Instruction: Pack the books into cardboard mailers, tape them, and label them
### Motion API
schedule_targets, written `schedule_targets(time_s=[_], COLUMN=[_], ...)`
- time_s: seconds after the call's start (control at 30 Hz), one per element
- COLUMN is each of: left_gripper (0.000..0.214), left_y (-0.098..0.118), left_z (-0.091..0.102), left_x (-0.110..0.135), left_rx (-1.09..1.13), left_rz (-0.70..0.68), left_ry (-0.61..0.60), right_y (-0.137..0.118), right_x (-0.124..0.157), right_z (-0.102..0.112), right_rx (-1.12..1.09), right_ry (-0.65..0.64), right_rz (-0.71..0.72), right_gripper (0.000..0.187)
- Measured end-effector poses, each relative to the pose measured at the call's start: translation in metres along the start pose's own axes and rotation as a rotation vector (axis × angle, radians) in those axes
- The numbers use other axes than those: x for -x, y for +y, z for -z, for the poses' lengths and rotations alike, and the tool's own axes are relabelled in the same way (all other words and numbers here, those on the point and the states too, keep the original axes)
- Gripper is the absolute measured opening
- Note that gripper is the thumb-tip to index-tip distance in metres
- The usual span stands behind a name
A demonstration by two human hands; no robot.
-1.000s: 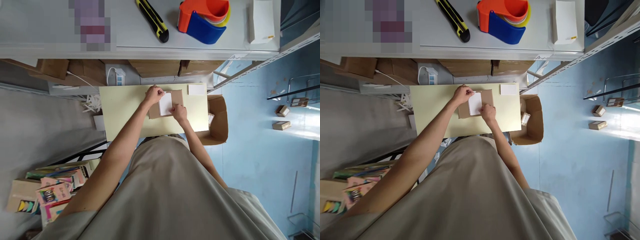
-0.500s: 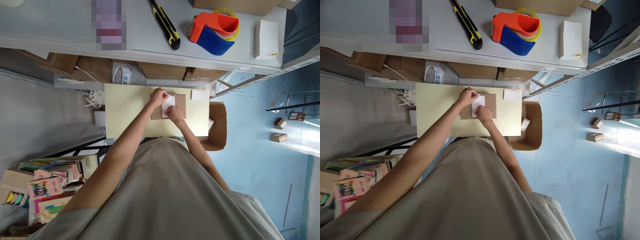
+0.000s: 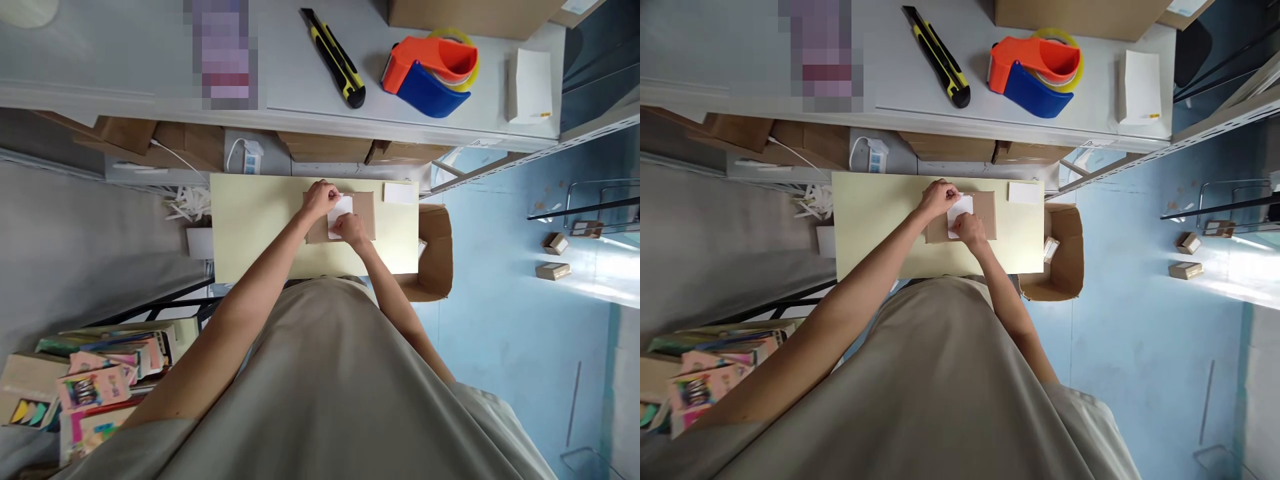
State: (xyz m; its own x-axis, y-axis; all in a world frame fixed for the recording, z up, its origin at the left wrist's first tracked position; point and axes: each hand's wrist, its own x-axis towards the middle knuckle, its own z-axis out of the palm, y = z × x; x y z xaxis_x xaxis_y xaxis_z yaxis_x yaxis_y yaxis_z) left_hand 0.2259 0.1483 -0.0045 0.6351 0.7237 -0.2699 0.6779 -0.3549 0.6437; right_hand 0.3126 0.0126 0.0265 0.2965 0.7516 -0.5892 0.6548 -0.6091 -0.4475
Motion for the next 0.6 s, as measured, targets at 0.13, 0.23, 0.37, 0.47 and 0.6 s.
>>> schedule_targets(time_s=[0.13,0.23,0.37,0.47,0.6], left_gripper=[0.015,0.021,0.028,0.041,0.045], left_y=[-0.001,-0.002,-0.003,-0.007,-0.013], left_z=[0.001,0.002,0.000,-0.004,-0.008], left_x=[-0.002,0.003,0.019,0.030,0.042], left_rx=[-0.018,-0.026,-0.010,0.059,0.111], left_rz=[-0.040,-0.072,-0.100,-0.078,-0.054], left_ry=[-0.009,-0.010,0.030,0.078,0.095], right_y=[-0.007,-0.014,-0.015,-0.012,-0.010], right_x=[-0.025,-0.035,-0.038,-0.039,-0.040], right_z=[0.009,0.010,0.009,0.012,0.013], right_rx=[-0.108,-0.153,-0.218,-0.337,-0.516], right_ry=[0.238,0.338,0.370,0.394,0.440], right_rz=[-0.058,-0.112,-0.165,-0.209,-0.280], right_gripper=[0.017,0.023,0.018,0.018,0.021])
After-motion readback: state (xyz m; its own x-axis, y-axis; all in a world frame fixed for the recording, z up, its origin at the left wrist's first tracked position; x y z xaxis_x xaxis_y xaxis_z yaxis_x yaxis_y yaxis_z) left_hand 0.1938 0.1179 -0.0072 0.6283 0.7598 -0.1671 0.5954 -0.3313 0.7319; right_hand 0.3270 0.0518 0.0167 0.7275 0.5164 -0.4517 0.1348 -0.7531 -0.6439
